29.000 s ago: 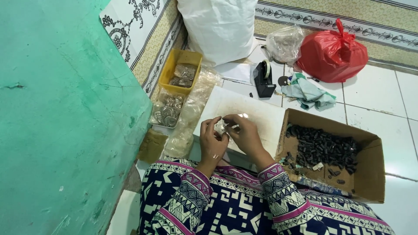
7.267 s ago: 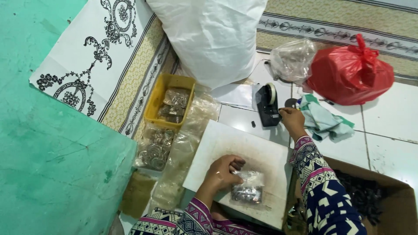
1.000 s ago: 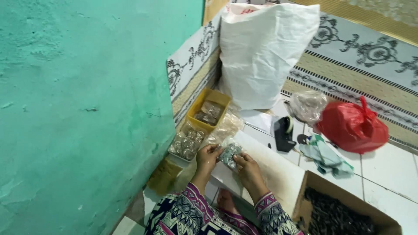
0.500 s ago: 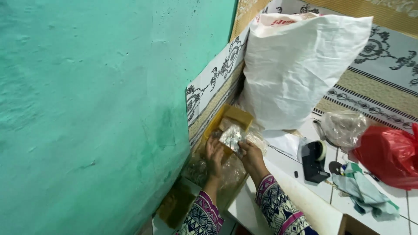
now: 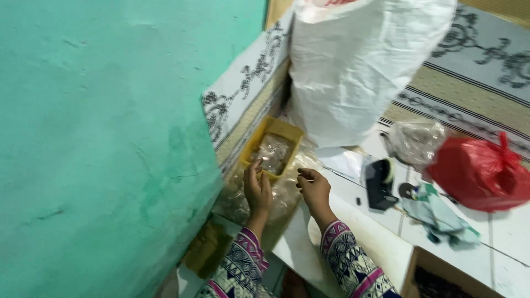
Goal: Organizing and sorting small metal components from a cardboard box onto a white board.
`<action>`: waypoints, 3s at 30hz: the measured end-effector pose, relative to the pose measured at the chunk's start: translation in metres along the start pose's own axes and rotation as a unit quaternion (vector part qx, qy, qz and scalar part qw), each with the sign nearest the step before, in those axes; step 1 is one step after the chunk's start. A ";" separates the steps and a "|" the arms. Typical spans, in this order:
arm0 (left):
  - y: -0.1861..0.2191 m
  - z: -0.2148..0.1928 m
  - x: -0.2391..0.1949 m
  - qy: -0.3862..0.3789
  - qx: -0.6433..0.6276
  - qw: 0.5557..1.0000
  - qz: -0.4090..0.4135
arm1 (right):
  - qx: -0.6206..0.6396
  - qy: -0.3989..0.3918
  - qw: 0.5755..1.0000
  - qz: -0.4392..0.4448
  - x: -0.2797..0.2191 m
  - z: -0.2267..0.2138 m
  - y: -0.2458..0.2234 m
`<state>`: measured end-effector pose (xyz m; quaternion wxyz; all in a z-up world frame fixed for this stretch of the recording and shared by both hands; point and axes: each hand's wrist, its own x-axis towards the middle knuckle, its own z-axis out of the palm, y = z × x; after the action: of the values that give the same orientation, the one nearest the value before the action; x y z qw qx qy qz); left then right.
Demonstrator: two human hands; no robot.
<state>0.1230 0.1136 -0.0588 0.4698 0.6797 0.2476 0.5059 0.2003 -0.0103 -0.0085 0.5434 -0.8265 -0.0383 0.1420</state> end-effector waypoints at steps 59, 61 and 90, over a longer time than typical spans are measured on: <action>0.169 0.089 -0.380 -0.634 0.110 0.733 0.219 | -0.333 -0.028 0.938 0.089 -0.197 -0.342 0.254; 0.166 0.084 -0.379 -0.621 0.095 0.748 0.215 | -0.320 -0.024 0.943 0.091 -0.205 -0.339 0.246; 0.234 -0.025 -0.307 -0.473 0.026 0.880 0.045 | 0.296 0.008 0.933 0.204 -0.258 -0.278 0.197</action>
<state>-0.0450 -0.2277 0.0104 0.4899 0.8605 -0.0217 0.1381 0.0121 -0.3933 -0.0347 0.7229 -0.6195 0.1792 0.2480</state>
